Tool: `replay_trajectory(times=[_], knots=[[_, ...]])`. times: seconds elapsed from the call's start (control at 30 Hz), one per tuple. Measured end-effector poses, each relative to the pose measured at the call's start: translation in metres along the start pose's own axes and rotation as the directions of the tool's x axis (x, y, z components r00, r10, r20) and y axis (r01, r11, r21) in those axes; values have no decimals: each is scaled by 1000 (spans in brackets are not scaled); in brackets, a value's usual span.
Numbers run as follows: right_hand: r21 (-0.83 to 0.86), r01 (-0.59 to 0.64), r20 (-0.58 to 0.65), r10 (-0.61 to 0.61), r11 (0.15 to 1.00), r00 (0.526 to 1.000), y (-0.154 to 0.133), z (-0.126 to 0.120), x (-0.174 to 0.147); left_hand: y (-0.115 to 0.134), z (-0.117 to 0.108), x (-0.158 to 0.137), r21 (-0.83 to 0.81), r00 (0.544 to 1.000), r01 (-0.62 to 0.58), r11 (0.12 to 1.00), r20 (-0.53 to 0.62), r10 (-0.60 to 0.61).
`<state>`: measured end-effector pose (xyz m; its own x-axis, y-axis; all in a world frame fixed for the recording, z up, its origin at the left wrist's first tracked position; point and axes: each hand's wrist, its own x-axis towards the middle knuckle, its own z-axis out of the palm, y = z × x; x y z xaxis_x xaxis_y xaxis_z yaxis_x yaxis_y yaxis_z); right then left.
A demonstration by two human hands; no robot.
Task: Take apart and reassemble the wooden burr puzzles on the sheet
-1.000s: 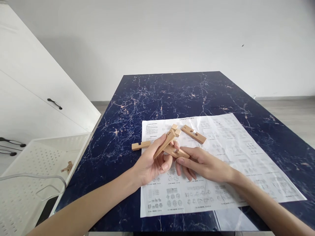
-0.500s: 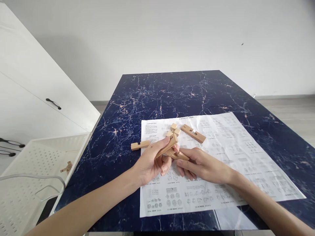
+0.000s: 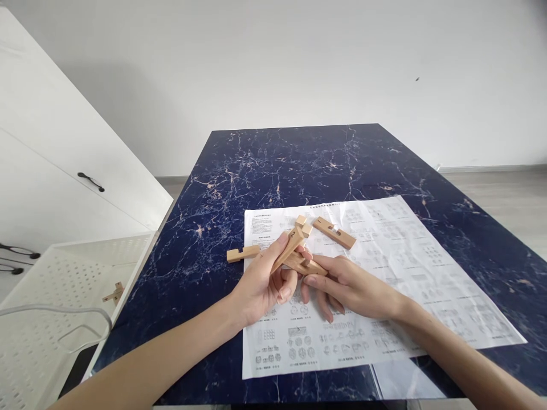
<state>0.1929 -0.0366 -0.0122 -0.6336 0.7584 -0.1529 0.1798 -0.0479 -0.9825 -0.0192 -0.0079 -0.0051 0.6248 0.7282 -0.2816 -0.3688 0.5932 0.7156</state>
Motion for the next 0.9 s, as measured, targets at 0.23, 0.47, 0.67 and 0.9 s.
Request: replay_trajectory(times=[0.23,0.47,0.67,0.9], knots=[[-51,-3,-3,3,999,1000,1,2,-1,-2,-2,1,28,1000,14,1000,0,-14],[-106,5,-11,-6,994,1000,0,2,-4,-3,-6,-1,99,999,34,994,0,-34],[-45,10,5,-10,999,1000,4,1,-3,-4,-1,-1,81,999,1,997,-32,2],[-92,39,8,-39,995,999,0,2,-4,-1,0,-5,222,998,-64,973,14,63]])
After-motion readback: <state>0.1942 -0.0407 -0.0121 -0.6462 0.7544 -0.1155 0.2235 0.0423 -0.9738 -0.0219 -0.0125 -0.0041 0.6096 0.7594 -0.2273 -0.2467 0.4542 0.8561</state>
